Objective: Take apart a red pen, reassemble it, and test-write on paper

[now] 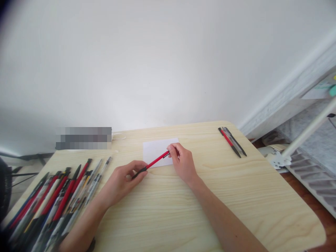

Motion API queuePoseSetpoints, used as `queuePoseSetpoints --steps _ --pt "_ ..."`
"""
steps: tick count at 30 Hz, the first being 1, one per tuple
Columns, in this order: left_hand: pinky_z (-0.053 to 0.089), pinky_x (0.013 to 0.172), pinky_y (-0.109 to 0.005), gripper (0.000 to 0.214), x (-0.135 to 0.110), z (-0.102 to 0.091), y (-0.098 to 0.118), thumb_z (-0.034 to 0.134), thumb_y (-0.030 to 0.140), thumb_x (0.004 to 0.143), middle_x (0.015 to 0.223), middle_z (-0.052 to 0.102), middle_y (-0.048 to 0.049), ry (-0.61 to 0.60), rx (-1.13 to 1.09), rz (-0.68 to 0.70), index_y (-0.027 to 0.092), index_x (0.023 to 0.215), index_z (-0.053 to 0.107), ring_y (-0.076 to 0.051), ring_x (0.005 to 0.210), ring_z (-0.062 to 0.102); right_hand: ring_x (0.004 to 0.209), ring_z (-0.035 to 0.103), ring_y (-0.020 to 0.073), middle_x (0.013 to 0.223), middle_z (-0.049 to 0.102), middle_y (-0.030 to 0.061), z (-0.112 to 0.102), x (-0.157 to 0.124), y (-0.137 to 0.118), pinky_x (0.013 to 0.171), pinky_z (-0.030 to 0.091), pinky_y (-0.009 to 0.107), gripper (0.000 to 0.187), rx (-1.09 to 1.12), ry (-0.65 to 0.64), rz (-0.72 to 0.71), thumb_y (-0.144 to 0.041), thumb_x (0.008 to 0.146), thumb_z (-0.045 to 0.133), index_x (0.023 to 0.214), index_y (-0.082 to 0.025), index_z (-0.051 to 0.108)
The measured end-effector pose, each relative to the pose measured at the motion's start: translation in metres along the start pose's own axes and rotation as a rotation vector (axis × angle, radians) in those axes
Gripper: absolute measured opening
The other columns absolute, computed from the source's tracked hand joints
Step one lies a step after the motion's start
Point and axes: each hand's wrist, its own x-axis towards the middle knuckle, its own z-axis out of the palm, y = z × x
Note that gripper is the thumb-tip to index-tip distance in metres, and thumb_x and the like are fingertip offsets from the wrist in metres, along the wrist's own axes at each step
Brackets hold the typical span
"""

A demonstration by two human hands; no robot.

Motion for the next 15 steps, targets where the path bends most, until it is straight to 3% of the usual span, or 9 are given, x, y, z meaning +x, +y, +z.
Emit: queuePoseSetpoints --steps 3,8,15 --pt "0.049 0.065 -0.022 0.02 0.0029 -0.0006 -0.006 0.053 0.031 0.081 0.09 0.069 -0.0021 0.123 -0.044 -0.007 0.021 0.096 0.063 -0.014 0.075 0.062 0.059 0.055 0.0118 0.066 0.058 0.0004 -0.0009 -0.0021 -0.003 0.052 0.04 0.022 0.026 -0.021 -0.054 -0.042 -0.036 0.089 0.041 0.078 -0.018 0.056" --pt "0.052 0.06 -0.024 0.024 0.0048 -0.0024 -0.0108 0.061 0.034 0.076 0.085 0.069 -0.0047 0.224 -0.194 -0.031 0.016 0.092 0.063 -0.014 0.063 0.063 0.056 0.05 0.0095 0.07 0.06 -0.0006 -0.0025 -0.0056 -0.0068 0.052 0.04 0.021 0.021 -0.061 -0.397 -0.234 -0.036 0.085 0.049 0.082 -0.019 0.06" --pt "0.051 0.08 -0.028 0.019 0.0054 0.0006 -0.0095 0.067 0.028 0.071 0.087 0.071 -0.0041 0.243 -0.296 0.041 0.017 0.086 0.065 -0.018 0.082 0.065 0.079 0.056 0.0151 0.086 0.061 0.0047 -0.0065 -0.0036 -0.0073 0.073 0.046 0.028 0.022 -0.188 -0.268 -0.43 -0.033 0.088 0.047 0.097 -0.022 0.064"
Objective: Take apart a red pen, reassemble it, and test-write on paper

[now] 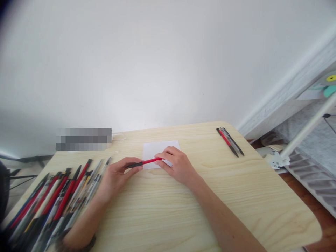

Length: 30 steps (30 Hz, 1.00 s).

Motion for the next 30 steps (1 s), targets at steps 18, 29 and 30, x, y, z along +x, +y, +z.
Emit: queuePoseSetpoints --steps 18,29,30 --pt "0.033 0.057 -0.023 0.031 -0.006 -0.001 0.014 0.035 0.031 0.092 0.063 0.05 -0.0003 -0.297 0.51 0.252 0.016 0.071 0.054 -0.012 0.059 0.046 0.066 0.042 0.0148 0.068 0.059 0.002 -0.008 0.001 0.005 0.066 0.037 0.029 0.024 -0.152 0.063 -0.027 -0.037 0.084 0.054 0.07 -0.019 0.061" --pt "0.035 0.054 -0.021 0.04 -0.007 0.0 0.011 0.035 0.035 0.091 0.056 0.053 0.0013 -0.257 0.338 0.123 0.016 0.064 0.058 -0.01 0.054 0.048 0.071 0.046 0.0161 0.072 0.06 0.0033 -0.009 0.001 0.002 0.068 0.039 0.03 0.014 -0.121 0.103 -0.112 -0.032 0.081 0.06 0.078 -0.019 0.063" --pt "0.037 0.054 -0.021 0.034 -0.007 0.001 0.01 0.039 0.035 0.09 0.061 0.057 0.0001 -0.219 0.309 0.119 0.016 0.074 0.062 -0.01 0.056 0.05 0.07 0.047 0.0158 0.072 0.06 0.0033 -0.009 0.001 0.002 0.067 0.039 0.029 0.013 -0.118 0.102 -0.106 -0.032 0.081 0.059 0.079 -0.019 0.063"
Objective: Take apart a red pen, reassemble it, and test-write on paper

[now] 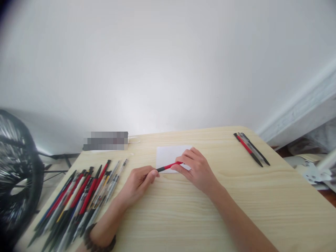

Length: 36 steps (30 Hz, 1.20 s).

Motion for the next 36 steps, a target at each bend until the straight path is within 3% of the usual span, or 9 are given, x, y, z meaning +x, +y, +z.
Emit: queuePoseSetpoints --steps 3,7,10,14,19,25,28,32,36 --pt "0.045 0.058 -0.021 0.025 0.0003 0.0031 -0.0018 0.054 0.035 0.083 0.085 0.067 -0.0052 0.182 -0.142 -0.021 0.017 0.098 0.063 -0.014 0.071 0.059 0.065 0.048 0.0146 0.068 0.058 0.0021 0.0006 -0.0017 0.0003 0.065 0.039 0.029 0.017 -0.007 -0.016 0.048 -0.032 0.084 0.055 0.077 -0.019 0.063" --pt "0.049 0.057 -0.022 0.021 0.0001 0.0067 -0.0033 0.06 0.032 0.079 0.082 0.07 -0.0052 0.27 -0.227 -0.051 0.017 0.092 0.067 -0.013 0.064 0.062 0.061 0.047 0.0134 0.062 0.056 0.0009 0.0031 -0.0039 0.0018 0.06 0.038 0.028 0.023 0.016 -0.017 0.158 -0.033 0.087 0.05 0.073 -0.019 0.062" --pt "0.048 0.054 -0.022 0.02 0.0011 0.0074 -0.0018 0.059 0.033 0.079 0.078 0.07 -0.0041 0.315 -0.169 -0.111 0.017 0.089 0.068 -0.012 0.056 0.06 0.062 0.047 0.0134 0.063 0.057 0.0008 0.0047 -0.004 0.002 0.06 0.038 0.028 0.021 0.029 -0.015 0.152 -0.033 0.086 0.053 0.073 -0.019 0.061" --pt "0.047 0.059 -0.021 0.025 0.0029 0.0058 0.0013 0.05 0.035 0.085 0.071 0.07 -0.0019 0.286 -0.093 -0.163 0.017 0.081 0.066 -0.012 0.061 0.062 0.062 0.047 0.014 0.063 0.057 0.0009 0.0055 -0.0025 0.0001 0.061 0.038 0.028 0.018 0.004 0.024 0.113 -0.032 0.085 0.055 0.074 -0.019 0.062" --pt "0.043 0.055 -0.021 0.043 0.0019 0.0057 -0.002 0.035 0.039 0.091 0.054 0.063 0.0009 0.198 -0.045 -0.175 0.017 0.064 0.06 -0.01 0.05 0.057 0.066 0.048 0.0156 0.068 0.058 0.0025 0.0052 -0.0008 -0.0028 0.064 0.04 0.029 0.015 -0.018 0.057 0.086 -0.032 0.083 0.057 0.077 -0.02 0.064" --pt "0.043 0.052 -0.02 0.021 0.0036 0.0088 -0.0043 0.06 0.036 0.077 0.079 0.067 0.0002 0.323 -0.065 -0.154 0.02 0.09 0.061 -0.01 0.058 0.056 0.067 0.05 0.0157 0.068 0.058 0.0027 0.0069 -0.0017 0.0006 0.063 0.042 0.029 0.016 0.016 0.052 0.164 -0.032 0.083 0.056 0.077 -0.02 0.064" --pt "0.043 0.054 -0.021 0.017 0.0044 0.0068 0.0 0.056 0.035 0.08 0.078 0.068 -0.0002 0.332 -0.012 -0.157 0.019 0.079 0.064 -0.011 0.058 0.055 0.068 0.05 0.0154 0.069 0.058 0.0026 0.0076 -0.0018 0.0007 0.064 0.042 0.03 0.015 0.04 0.059 0.153 -0.031 0.083 0.057 0.077 -0.02 0.064" --pt "0.042 0.059 -0.023 0.042 0.0039 0.0038 0.0018 0.037 0.038 0.089 0.06 0.064 -0.0011 0.261 0.019 -0.177 0.017 0.059 0.06 -0.013 0.058 0.057 0.071 0.051 0.0155 0.072 0.059 0.0026 0.0071 -0.001 -0.0008 0.067 0.043 0.03 0.012 0.049 0.094 0.118 -0.031 0.081 0.059 0.078 -0.02 0.064" --pt "0.042 0.054 -0.022 0.025 0.0043 0.0052 -0.0028 0.052 0.041 0.081 0.07 0.065 0.0003 0.261 -0.02 -0.18 0.018 0.08 0.062 -0.012 0.055 0.055 0.072 0.052 0.0157 0.073 0.059 0.0025 0.0067 -0.0014 0.0005 0.067 0.044 0.029 0.011 0.058 0.099 0.13 -0.031 0.081 0.06 0.079 -0.021 0.065"
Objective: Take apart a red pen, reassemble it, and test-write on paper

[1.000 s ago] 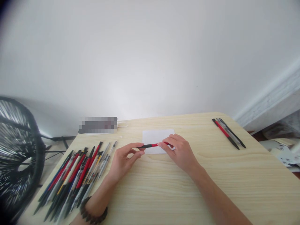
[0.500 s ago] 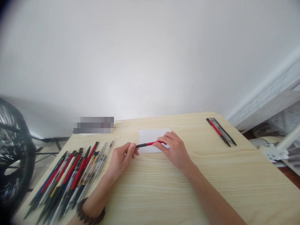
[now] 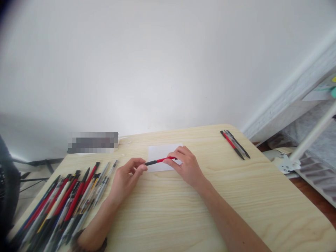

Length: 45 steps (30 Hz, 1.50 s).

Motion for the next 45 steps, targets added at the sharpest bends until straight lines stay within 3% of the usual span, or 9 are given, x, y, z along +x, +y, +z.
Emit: queuePoseSetpoints --steps 3,8,12,14,18,23,28,34,45 --pt "0.043 0.054 -0.022 0.022 0.0 0.0 0.001 0.061 0.039 0.074 0.074 0.066 0.0007 0.045 0.014 0.0 0.019 0.084 0.062 -0.011 0.054 0.054 0.073 0.053 0.0161 0.073 0.059 0.0029 0.0 0.0 0.001 0.067 0.044 0.03 0.012 0.01 -0.012 0.014 -0.031 0.081 0.059 0.08 -0.021 0.065" --pt "0.041 0.052 -0.022 0.039 -0.001 -0.004 0.006 0.043 0.042 0.085 0.062 0.067 -0.0011 -0.023 0.062 -0.008 0.018 0.063 0.064 -0.012 0.053 0.056 0.073 0.052 0.0163 0.073 0.059 0.0033 0.0 0.0 -0.001 0.067 0.045 0.03 0.013 0.02 -0.011 0.018 -0.033 0.082 0.058 0.08 -0.022 0.065" --pt "0.044 0.052 -0.021 0.027 0.0 -0.001 0.004 0.06 0.04 0.075 0.066 0.067 0.0007 0.02 0.035 0.029 0.018 0.091 0.065 -0.011 0.052 0.055 0.073 0.052 0.0165 0.073 0.058 0.0035 -0.001 -0.001 -0.001 0.068 0.044 0.03 0.013 0.015 -0.024 0.026 -0.032 0.082 0.058 0.081 -0.022 0.065" --pt "0.046 0.054 -0.021 0.029 0.0 0.001 0.001 0.065 0.037 0.071 0.072 0.069 0.0001 0.031 0.007 0.063 0.019 0.094 0.064 -0.011 0.055 0.056 0.074 0.052 0.0164 0.074 0.058 0.0036 -0.001 -0.001 -0.001 0.069 0.044 0.03 0.012 0.017 -0.029 0.028 -0.032 0.082 0.058 0.081 -0.021 0.065" --pt "0.045 0.055 -0.022 0.022 0.001 0.0 0.001 0.061 0.038 0.075 0.08 0.071 -0.0022 0.044 0.022 0.043 0.019 0.083 0.069 -0.012 0.056 0.057 0.074 0.052 0.0165 0.074 0.059 0.0034 -0.001 0.0 0.0 0.07 0.044 0.031 0.012 -0.003 -0.027 0.017 -0.032 0.082 0.059 0.081 -0.022 0.066" --pt "0.043 0.055 -0.022 0.042 0.001 -0.007 0.005 0.044 0.042 0.085 0.063 0.069 -0.0023 0.014 0.064 -0.027 0.017 0.058 0.065 -0.014 0.057 0.06 0.079 0.054 0.0181 0.079 0.064 0.0031 -0.001 0.001 0.002 0.075 0.044 0.033 0.009 0.003 0.021 -0.003 -0.031 0.079 0.062 0.081 -0.023 0.066" --pt "0.043 0.053 -0.022 0.029 0.002 -0.007 0.005 0.052 0.043 0.08 0.067 0.07 -0.0007 -0.009 0.042 -0.046 0.018 0.081 0.067 -0.014 0.057 0.059 0.078 0.055 0.0176 0.079 0.064 0.0031 0.001 0.0 0.002 0.072 0.046 0.032 0.008 0.065 -0.005 0.029 -0.029 0.08 0.061 0.083 -0.023 0.065" --pt "0.045 0.057 -0.023 0.026 0.003 -0.005 -0.002 0.052 0.04 0.08 0.082 0.069 -0.0019 -0.012 0.047 -0.033 0.019 0.09 0.064 -0.013 0.061 0.058 0.079 0.056 0.0172 0.08 0.064 0.0029 0.001 0.0 0.005 0.073 0.047 0.031 0.008 0.062 -0.034 0.062 -0.029 0.08 0.061 0.084 -0.023 0.064" --pt "0.047 0.068 -0.026 0.027 0.003 -0.002 -0.005 0.047 0.035 0.085 0.086 0.067 -0.0054 -0.194 0.154 0.197 0.021 0.101 0.064 -0.016 0.073 0.061 0.08 0.057 0.0159 0.086 0.063 0.0041 0.002 -0.002 0.007 0.073 0.048 0.031 0.016 0.118 -0.146 -0.036 -0.031 0.083 0.056 0.095 -0.024 0.066"
